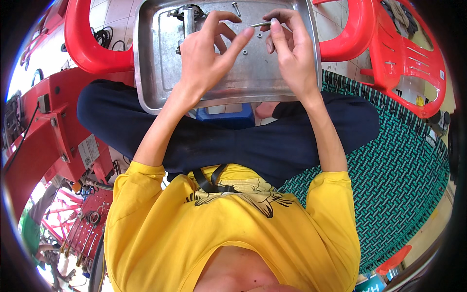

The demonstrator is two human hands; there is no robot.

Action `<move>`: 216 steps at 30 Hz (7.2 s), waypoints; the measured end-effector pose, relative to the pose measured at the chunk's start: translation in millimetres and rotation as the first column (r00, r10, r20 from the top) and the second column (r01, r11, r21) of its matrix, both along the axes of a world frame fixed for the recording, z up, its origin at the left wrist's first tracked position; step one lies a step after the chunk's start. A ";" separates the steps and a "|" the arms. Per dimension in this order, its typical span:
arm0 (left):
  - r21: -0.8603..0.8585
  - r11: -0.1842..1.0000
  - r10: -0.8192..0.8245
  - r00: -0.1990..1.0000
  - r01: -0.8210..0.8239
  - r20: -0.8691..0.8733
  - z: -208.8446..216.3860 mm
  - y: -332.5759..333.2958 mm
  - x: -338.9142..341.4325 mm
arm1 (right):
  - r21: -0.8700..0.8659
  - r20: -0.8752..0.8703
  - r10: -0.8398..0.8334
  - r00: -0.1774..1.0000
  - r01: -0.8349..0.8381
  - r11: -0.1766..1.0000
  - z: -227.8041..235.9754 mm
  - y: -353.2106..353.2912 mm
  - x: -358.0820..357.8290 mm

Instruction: The person assembles a motorcycle engine component on a metal tray, inserting metal pins and bolts into a housing by hand.

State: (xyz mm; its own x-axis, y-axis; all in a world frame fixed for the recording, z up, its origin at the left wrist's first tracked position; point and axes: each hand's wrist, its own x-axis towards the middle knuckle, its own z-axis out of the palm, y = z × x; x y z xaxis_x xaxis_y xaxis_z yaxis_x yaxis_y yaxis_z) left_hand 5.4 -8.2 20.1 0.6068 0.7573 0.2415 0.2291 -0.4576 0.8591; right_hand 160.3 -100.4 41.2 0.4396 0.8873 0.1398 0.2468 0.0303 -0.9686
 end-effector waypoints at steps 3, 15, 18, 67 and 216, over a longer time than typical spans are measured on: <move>0.075 0.996 0.053 0.997 -0.057 0.052 1.4 -0.5 0.9 | -0.110 -0.004 -0.022 1.000 0.022 0.994 7.9 -0.7 4.0; -0.036 0.978 0.201 0.899 -0.204 0.389 -12.4 11.3 2.0 | -0.256 0.668 0.108 0.736 0.092 0.962 14.7 -4.8 36.2; -0.122 0.978 0.203 0.900 -0.168 0.385 -7.6 9.2 1.7 | -0.369 0.671 0.206 0.712 0.081 0.926 10.9 -6.6 33.9; -0.091 0.985 0.168 0.926 -0.146 0.338 -11.7 14.0 -2.1 | -0.372 0.677 0.264 0.687 0.011 0.928 -8.7 -1.0 32.7; -0.470 0.836 0.143 0.713 0.284 0.687 30.2 76.1 -17.4 | -0.138 -0.135 0.065 0.989 -0.084 0.987 16.0 38.3 -30.2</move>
